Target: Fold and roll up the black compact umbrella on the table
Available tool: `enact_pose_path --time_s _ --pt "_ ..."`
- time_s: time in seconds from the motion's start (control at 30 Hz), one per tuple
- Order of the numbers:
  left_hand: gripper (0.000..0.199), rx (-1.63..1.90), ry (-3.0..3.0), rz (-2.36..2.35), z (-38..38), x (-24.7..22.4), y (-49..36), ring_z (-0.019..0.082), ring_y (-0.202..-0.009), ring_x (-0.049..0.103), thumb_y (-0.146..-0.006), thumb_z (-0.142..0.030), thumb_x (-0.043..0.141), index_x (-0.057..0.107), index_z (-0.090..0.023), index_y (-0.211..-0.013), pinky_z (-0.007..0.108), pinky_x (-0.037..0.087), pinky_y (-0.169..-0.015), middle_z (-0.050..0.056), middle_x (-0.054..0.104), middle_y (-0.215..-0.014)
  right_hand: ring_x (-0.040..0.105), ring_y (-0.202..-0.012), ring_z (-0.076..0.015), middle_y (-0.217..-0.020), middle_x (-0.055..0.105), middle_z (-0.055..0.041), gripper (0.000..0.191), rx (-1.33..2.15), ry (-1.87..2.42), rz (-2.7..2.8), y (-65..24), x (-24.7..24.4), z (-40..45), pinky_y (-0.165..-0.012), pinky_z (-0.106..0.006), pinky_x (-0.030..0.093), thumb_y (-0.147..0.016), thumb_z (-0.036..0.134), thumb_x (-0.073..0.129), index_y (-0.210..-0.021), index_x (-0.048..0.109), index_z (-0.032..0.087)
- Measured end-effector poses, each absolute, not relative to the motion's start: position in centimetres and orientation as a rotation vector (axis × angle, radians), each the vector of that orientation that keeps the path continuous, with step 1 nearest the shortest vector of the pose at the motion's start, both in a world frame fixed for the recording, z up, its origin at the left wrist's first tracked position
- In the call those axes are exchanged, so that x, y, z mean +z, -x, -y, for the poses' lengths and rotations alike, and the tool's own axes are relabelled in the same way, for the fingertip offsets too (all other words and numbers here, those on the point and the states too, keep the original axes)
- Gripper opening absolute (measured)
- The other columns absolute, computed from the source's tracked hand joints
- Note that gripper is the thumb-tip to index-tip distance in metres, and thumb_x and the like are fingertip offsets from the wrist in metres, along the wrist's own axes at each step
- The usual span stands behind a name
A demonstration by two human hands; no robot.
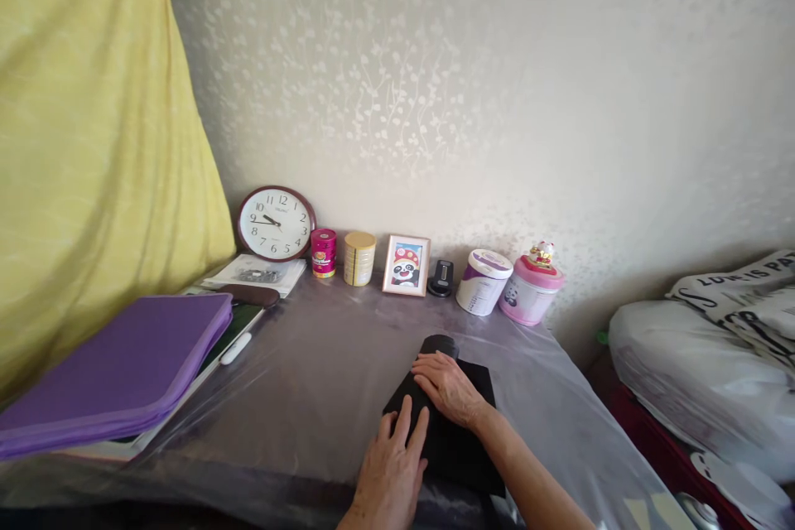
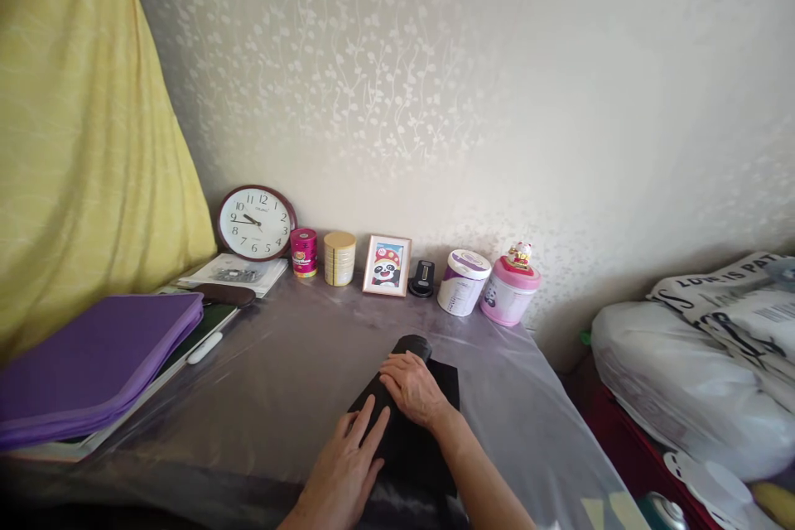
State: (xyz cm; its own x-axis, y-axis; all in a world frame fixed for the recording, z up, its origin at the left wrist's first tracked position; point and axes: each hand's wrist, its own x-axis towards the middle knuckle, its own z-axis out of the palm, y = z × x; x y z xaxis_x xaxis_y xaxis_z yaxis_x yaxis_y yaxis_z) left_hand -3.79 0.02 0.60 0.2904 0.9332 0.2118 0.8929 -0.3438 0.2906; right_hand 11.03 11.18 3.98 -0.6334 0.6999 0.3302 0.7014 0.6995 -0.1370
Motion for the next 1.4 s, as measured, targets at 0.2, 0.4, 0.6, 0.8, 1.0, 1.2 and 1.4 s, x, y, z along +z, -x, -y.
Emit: enact_pose_path --time_s 0.2,0.4,0.6,0.8,1.0,1.2,1.4 --pt "0.063 0.479 -2.433 -1.759 0.3 0.7 3.6 0.022 -0.105 0.053 -0.078 -0.01 0.048 0.03 -0.023 -0.137 0.036 0.048 -0.085 0.008 0.035 -0.142 0.054 -0.109 -0.0212 -0.115 0.061 -0.0107 0.028 -0.151 1.474 2.135 -14.6 3.7 -11.3 -0.097 -0.039 0.04 -0.087 0.023 0.041 -0.105 0.061 0.017" --pt "0.059 0.511 -2.457 -1.781 0.6 0.6 3.6 0.023 -0.102 0.054 -0.081 -0.015 0.044 0.029 -0.025 -0.137 0.036 0.047 -0.084 0.007 0.035 -0.142 0.062 -0.093 -0.0229 -0.096 0.065 -0.0113 0.027 -0.036 1.975 1.753 -20.2 5.2 -9.6 -0.082 -0.036 0.046 -0.086 0.033 0.04 -0.099 0.058 0.017" --pt "0.059 0.521 -2.488 -1.802 0.7 0.2 3.4 0.021 -0.1 0.055 -0.082 -0.015 0.043 0.028 -0.025 -0.138 0.035 0.047 -0.083 0.007 0.032 -0.143 0.063 -0.049 -0.0167 -0.059 0.062 -0.002 0.034 0.888 2.053 1.48 -20.1 5.3 -7.9 -0.045 -0.026 0.048 -0.085 0.048 0.037 -0.079 0.052 0.018" --pt "0.058 0.561 -2.47 -1.812 0.6 -0.2 3.3 0.021 -0.102 0.054 -0.082 -0.016 0.04 0.026 -0.018 -0.138 0.035 0.047 -0.084 0.008 0.033 -0.143 0.057 -0.037 -0.0149 -0.043 0.054 0.0046 0.025 0.804 1.995 1.54 -18.7 5.4 -7.4 -0.037 -0.023 0.042 -0.082 0.043 0.044 -0.075 0.049 0.02" --pt "0.063 0.541 -2.406 -1.713 0.8 0.2 3.9 0.023 -0.107 0.051 -0.079 -0.02 0.039 0.023 -0.017 -0.14 0.036 0.044 -0.088 0.007 0.026 -0.146 0.058 -0.041 -0.0156 -0.059 0.062 -0.0011 0.023 0.647 2.046 1.645 -18.2 4.5 -7.6 -0.045 -0.026 0.043 -0.082 0.041 0.043 -0.076 0.05 0.02" --pt "0.076 0.512 -2.392 -1.674 1.1 0.7 4.6 0.023 -0.112 0.047 -0.071 -0.013 0.039 0.012 -0.017 -0.142 0.036 0.039 -0.094 0.004 0.019 -0.149 0.061 -0.072 -0.0209 -0.069 0.063 -0.0055 0.019 0.447 1.935 1.79 -18.1 3.6 -8.0 -0.063 -0.029 0.043 -0.078 0.031 0.048 -0.062 0.05 0.02" --pt "0.078 0.459 -2.374 -1.678 1.0 1.1 4.4 0.023 -0.116 0.045 -0.067 -0.006 0.037 0.015 -0.015 -0.141 0.035 0.039 -0.095 0.006 0.021 -0.148 0.045 -0.045 -0.0101 -0.051 0.044 0.0057 0.026 1.027 1.719 1.384 -16.2 5.8 -7.7 -0.039 -0.02 0.031 -0.077 0.043 0.047 -0.067 0.049 0.019"
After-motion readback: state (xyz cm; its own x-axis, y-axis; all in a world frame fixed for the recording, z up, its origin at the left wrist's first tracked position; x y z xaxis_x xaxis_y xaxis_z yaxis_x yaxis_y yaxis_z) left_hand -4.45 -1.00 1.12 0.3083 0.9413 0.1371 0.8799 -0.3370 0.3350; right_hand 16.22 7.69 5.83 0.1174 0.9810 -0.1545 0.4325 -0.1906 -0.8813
